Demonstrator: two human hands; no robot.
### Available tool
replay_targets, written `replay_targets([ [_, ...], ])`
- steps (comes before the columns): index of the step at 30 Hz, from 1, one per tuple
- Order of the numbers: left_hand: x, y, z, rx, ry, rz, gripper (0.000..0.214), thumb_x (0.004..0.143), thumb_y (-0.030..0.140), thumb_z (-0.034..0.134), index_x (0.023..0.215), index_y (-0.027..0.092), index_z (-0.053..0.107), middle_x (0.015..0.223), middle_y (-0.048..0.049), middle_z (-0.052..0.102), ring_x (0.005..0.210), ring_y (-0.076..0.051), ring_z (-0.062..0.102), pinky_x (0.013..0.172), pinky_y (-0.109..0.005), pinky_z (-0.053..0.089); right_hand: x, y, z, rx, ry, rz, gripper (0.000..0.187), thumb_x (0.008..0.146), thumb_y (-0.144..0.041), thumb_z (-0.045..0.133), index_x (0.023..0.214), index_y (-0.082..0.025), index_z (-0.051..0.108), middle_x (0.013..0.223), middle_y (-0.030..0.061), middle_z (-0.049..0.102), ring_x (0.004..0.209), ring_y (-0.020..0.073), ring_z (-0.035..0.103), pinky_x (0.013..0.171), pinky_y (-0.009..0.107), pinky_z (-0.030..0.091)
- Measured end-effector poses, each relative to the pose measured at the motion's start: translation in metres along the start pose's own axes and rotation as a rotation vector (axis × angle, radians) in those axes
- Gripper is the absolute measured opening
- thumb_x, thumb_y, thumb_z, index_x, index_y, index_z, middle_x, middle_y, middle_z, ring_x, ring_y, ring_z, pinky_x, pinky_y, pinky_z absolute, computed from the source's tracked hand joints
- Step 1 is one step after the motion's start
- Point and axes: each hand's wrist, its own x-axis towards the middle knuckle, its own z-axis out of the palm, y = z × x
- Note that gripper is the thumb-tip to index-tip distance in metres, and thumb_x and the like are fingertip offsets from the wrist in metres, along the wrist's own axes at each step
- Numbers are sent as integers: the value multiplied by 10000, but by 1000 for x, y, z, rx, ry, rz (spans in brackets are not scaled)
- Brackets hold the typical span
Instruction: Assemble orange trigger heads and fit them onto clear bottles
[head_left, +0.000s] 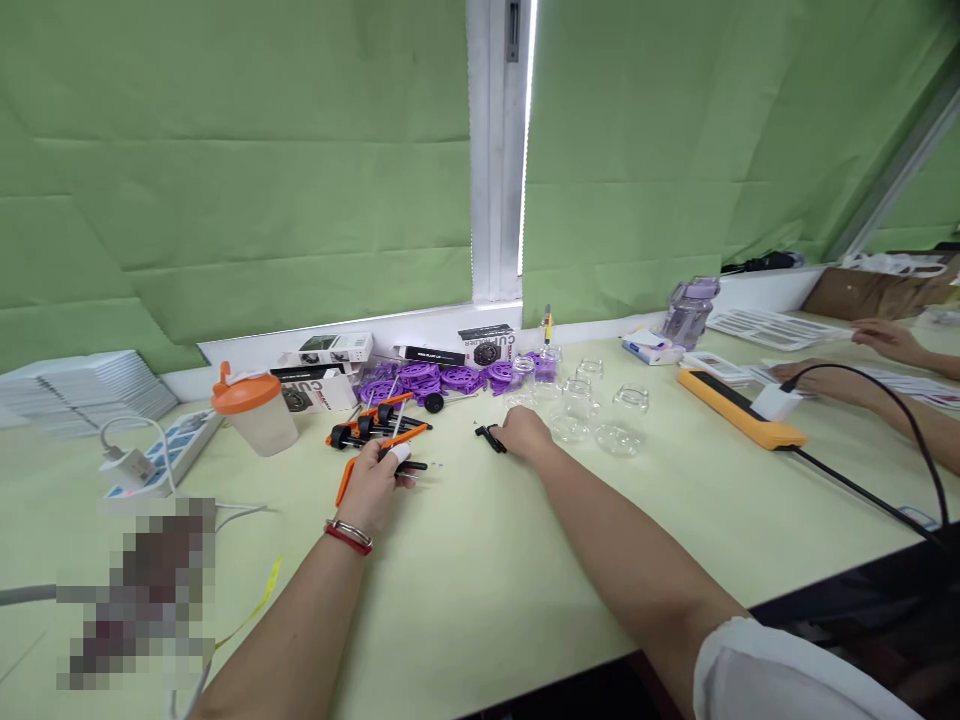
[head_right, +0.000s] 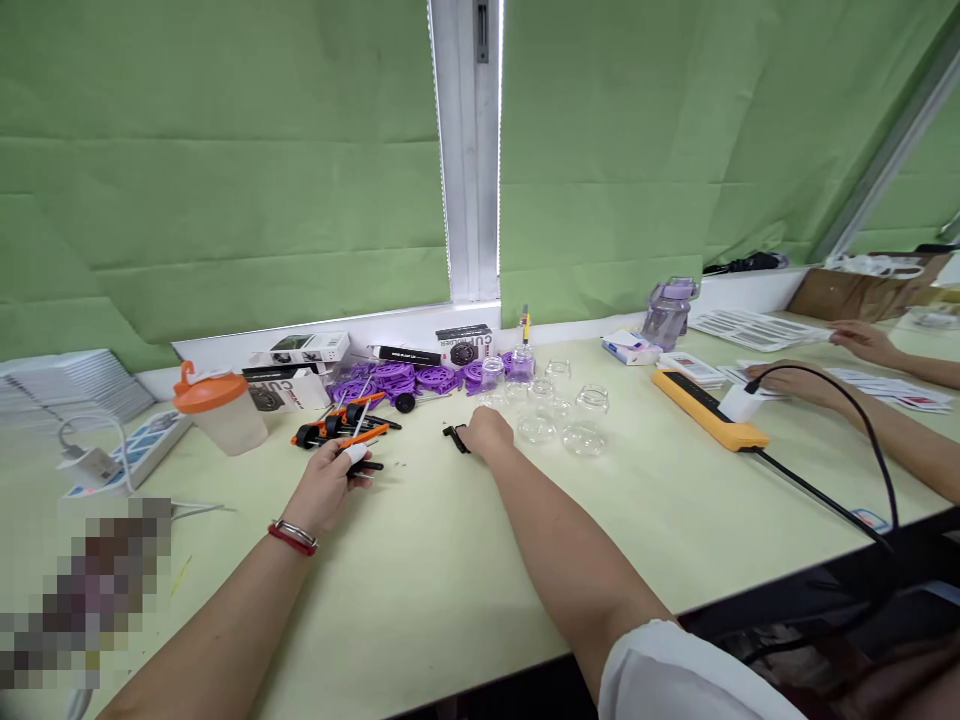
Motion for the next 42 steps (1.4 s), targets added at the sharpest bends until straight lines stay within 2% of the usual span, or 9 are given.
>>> replay_targets([
  [4,2,-3,0,-7,25,32,307,705,328,668,929,169,532,766,0,569,603,-129,578,499,-262,480,8,8,4,-27,-25,32,175,722,-305,668,803,-152,648,760,119,664,675,237,638,534,287,411],
  [13,7,-6,-2,-13,54,65,334,712,419,662,909,175,545,673,38,554,499,-91,504,461,-234,405,6,10,1,-17,35,-49,89,733,-196,634,806,-152,660,851,131,676,774,240,639,586,282,405],
  [17,10,-6,-4,-24,86,109,396,698,466,681,912,174,521,648,49,540,461,-76,463,438,-224,363,-9,-8,-3,68,56,-228,128,814,-259,570,880,-192,658,883,58,686,797,170,619,627,241,396],
  [21,10,-4,-6,-16,84,122,439,680,489,695,906,169,498,623,53,517,458,-72,445,432,-216,341,-39,-35,1,194,-65,-625,124,827,-247,566,899,-200,655,851,25,688,733,142,595,609,227,370],
  [24,8,-3,-5,16,53,118,427,685,489,693,896,169,505,595,61,495,456,-77,440,430,-219,342,-58,-48,7,105,-103,-728,130,832,-228,575,927,-203,660,833,33,690,711,151,586,604,238,344],
  [27,7,-5,-5,37,35,123,413,692,489,688,902,180,512,582,71,484,458,-83,443,440,-224,351,-66,-53,10,21,-89,-766,127,849,-236,571,931,-203,662,866,47,691,755,166,596,625,248,339],
  [35,9,-7,-5,53,23,115,417,712,433,677,1001,184,506,607,74,465,477,-80,436,451,-217,353,-66,-53,13,-62,-91,-801,125,872,-236,550,915,-198,661,913,59,699,815,184,614,650,261,345],
  [42,1,-3,0,110,-9,132,423,735,434,664,1038,186,503,581,80,459,459,-78,422,460,-222,341,-64,-52,20,-62,-75,-842,132,879,-223,539,916,-183,660,903,68,694,820,188,613,666,263,354],
])
